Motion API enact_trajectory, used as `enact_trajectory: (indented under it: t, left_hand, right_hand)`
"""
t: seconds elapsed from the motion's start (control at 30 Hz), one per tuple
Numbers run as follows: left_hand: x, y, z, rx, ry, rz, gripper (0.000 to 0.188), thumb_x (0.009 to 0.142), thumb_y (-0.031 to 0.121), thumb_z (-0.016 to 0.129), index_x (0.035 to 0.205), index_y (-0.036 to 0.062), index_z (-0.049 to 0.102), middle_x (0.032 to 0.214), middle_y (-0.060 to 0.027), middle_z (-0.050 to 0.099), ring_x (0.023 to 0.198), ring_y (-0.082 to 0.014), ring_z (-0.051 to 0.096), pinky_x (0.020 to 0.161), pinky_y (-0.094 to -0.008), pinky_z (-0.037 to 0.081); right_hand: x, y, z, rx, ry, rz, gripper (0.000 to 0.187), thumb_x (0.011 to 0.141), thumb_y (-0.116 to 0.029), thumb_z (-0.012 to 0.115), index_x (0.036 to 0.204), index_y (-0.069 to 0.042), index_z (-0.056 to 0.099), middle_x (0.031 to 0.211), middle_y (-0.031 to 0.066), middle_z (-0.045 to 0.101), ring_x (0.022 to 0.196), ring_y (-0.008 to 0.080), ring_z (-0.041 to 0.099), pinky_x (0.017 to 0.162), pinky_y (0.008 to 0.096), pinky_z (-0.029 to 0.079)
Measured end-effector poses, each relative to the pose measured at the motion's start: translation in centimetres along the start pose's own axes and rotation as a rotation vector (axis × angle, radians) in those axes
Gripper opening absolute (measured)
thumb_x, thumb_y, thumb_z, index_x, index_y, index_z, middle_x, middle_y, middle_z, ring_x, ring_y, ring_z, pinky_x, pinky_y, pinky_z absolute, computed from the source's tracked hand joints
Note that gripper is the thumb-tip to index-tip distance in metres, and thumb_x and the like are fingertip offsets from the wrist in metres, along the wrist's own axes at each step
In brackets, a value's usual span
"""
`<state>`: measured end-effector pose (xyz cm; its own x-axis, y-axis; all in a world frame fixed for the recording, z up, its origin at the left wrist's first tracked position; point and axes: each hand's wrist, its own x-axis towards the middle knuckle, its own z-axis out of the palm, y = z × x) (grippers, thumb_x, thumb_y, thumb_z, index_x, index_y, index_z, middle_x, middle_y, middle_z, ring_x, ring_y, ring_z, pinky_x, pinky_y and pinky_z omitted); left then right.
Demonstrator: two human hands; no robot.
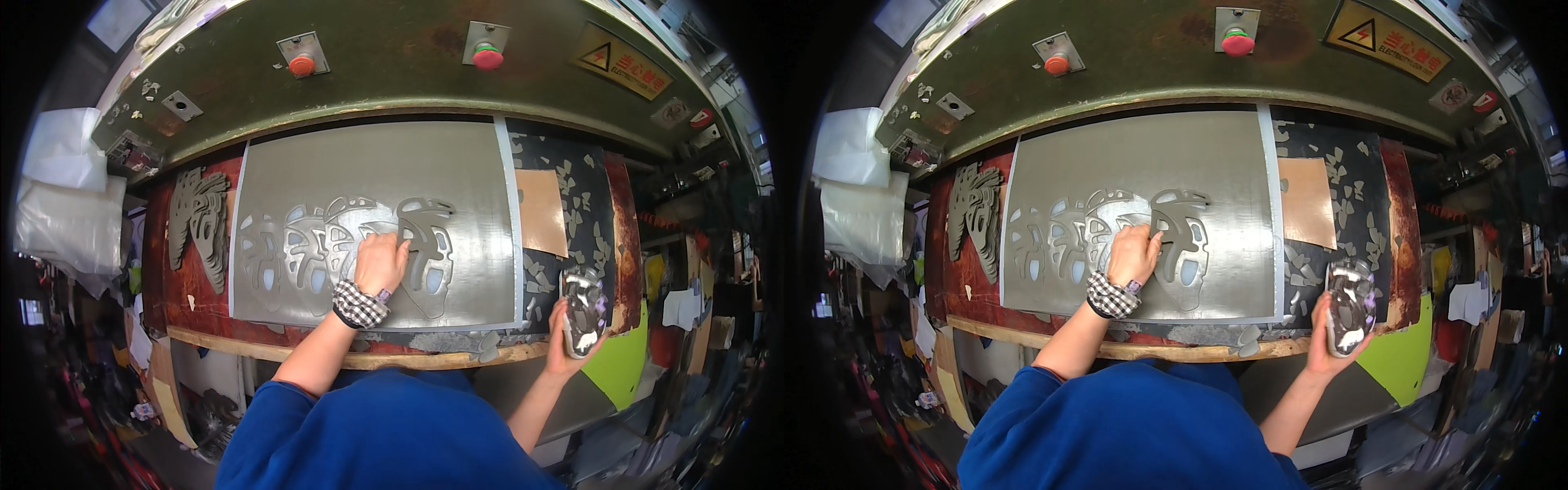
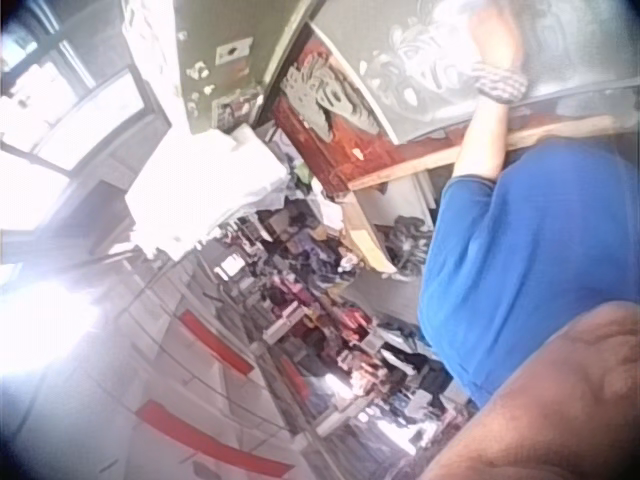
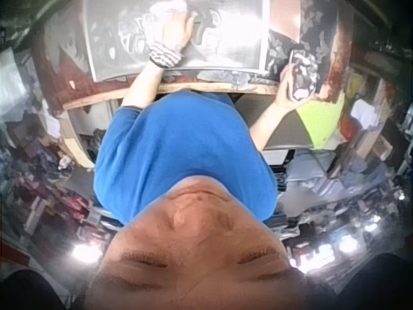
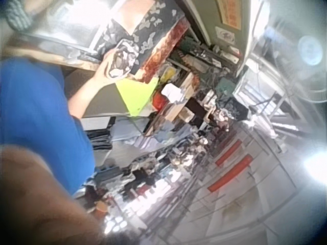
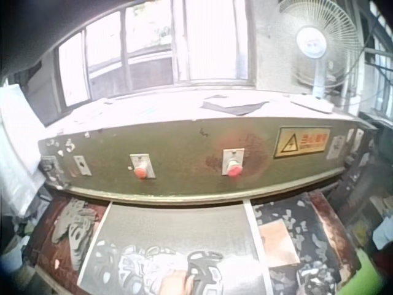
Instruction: The person operates a die-cutting machine to cut decorative shapes from sheets of material. They repeatedly place a sheet and a die into the machine, press a button to activate the cut, remove the cut pieces, and set them aside. The person also retrieves new sheets from a nearby stack and discards excess material.
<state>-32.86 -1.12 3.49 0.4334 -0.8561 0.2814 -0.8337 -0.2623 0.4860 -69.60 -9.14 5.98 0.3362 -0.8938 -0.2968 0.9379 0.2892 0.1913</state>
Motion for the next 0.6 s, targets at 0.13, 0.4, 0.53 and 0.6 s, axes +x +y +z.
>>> enact_trajectory:
  t: [0.13, 0.4, 0.53, 0.6]
  left_hand:
    - [-0.1, -0.5, -1.2, -0.371, -0.067, -0.206, 0.037, 0.088, 0.010, 0.065, 0.122, 0.0048, 0.053, 0.066, -0.0074, 0.059, 0.059, -0.0225, 0.060, 0.058, -0.0336, 0.048]
    - [-1.0, -0.7, -3.1, -0.298, 0.097, 0.007, 0.015, 0.084, 0.001, 0.063, 0.098, 0.0048, 0.067, 0.073, -0.0070, 0.060, 0.067, -0.0211, 0.056, 0.064, -0.0324, 0.047]
    - [-2.0, -1.0, -4.0, -0.269, 0.023, 0.092, 0.011, 0.082, -0.001, 0.064, 0.092, 0.0036, 0.067, 0.072, -0.0084, 0.060, 0.068, -0.0244, 0.055, 0.065, -0.0338, 0.046]
    - [-2.5, -1.6, -4.6, -0.222, 0.056, 0.141, 0.012, 0.081, -0.001, 0.064, 0.092, 0.0040, 0.067, 0.072, -0.0086, 0.059, 0.068, -0.0252, 0.055, 0.064, -0.0347, 0.045]
  right_hand:
    - [-0.3, -1.3, -0.5, 0.118, 0.100, -0.051, 0.095, 0.071, -0.030, 0.081, 0.142, 0.006, 0.029, 0.142, 0.0287, 0.025, 0.129, 0.0410, 0.030, 0.113, 0.0467, 0.032]
    - [-0.2, 7.0, -0.3, -1.156, -0.136, -0.399, 0.067, 0.084, -0.017, 0.069, 0.140, 0.003, 0.037, 0.134, 0.0212, 0.048, 0.118, 0.0339, 0.055, 0.102, 0.0448, 0.047]
    - [2.0, 11.2, -0.1, -1.975, -0.292, -0.528, 0.077, 0.062, -0.011, 0.085, 0.131, 0.000, 0.052, 0.134, 0.0214, 0.049, 0.119, 0.0310, 0.055, 0.099, 0.0379, 0.047]
    - [3.6, 13.1, -0.7, -2.348, -0.384, -0.654, 0.085, 0.054, -0.014, 0.090, 0.130, -0.001, 0.054, 0.134, 0.0244, 0.049, 0.126, 0.0314, 0.050, 0.104, 0.0386, 0.042]
